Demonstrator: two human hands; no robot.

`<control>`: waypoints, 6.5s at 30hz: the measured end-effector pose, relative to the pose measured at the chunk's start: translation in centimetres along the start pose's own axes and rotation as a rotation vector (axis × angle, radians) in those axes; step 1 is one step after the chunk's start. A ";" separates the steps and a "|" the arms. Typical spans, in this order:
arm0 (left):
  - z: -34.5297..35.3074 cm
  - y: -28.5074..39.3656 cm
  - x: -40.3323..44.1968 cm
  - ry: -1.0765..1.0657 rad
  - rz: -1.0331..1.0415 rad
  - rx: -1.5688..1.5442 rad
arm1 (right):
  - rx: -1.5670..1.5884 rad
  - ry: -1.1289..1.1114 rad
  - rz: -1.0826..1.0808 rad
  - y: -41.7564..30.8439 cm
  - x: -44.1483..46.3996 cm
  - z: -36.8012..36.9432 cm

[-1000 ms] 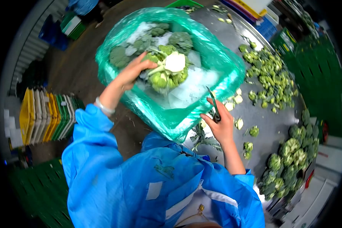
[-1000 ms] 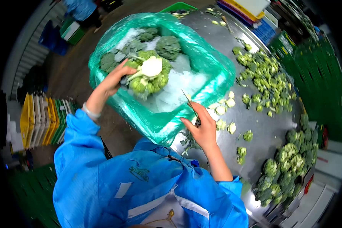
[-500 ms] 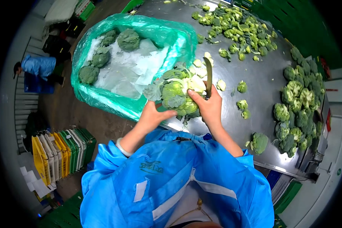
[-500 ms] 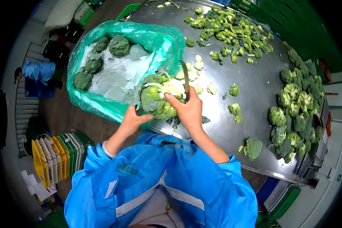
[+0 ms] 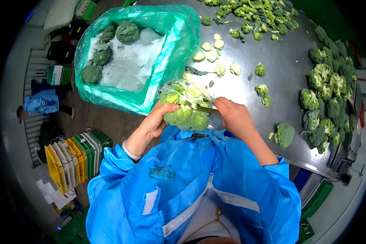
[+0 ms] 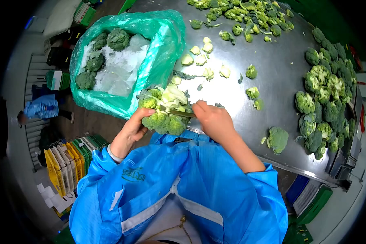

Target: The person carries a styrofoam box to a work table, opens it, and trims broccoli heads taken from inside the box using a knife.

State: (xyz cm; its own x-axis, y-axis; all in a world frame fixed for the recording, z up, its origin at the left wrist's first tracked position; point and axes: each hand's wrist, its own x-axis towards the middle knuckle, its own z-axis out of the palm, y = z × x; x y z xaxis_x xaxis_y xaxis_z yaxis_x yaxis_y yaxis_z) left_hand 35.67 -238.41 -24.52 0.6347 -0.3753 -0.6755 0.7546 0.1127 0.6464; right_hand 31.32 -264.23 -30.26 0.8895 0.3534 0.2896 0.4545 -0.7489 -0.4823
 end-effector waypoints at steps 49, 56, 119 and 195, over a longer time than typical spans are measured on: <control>5.0 0.9 6.9 -0.244 0.477 1.247 | 0.682 0.266 0.422 0.8 -2.3 -2.2; 4.9 -2.0 9.1 -0.345 0.331 0.990 | 0.824 0.391 0.623 2.2 -3.8 1.3; 7.9 -1.0 11.9 -0.544 0.958 0.895 | 0.765 0.583 0.439 6.6 -5.8 -0.6; 6.1 1.1 10.2 -0.179 -0.429 0.141 | -0.213 -0.041 0.291 5.8 -9.6 -2.8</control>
State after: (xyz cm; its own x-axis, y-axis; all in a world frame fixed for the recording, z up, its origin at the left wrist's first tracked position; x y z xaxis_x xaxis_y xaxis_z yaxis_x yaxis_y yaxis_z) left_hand 41.97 -247.72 -28.48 0.2233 -0.5147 -0.8278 0.9042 -0.2079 0.3732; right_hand 25.26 -273.49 -33.54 0.9833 0.1269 0.1304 0.1658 -0.9199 -0.3553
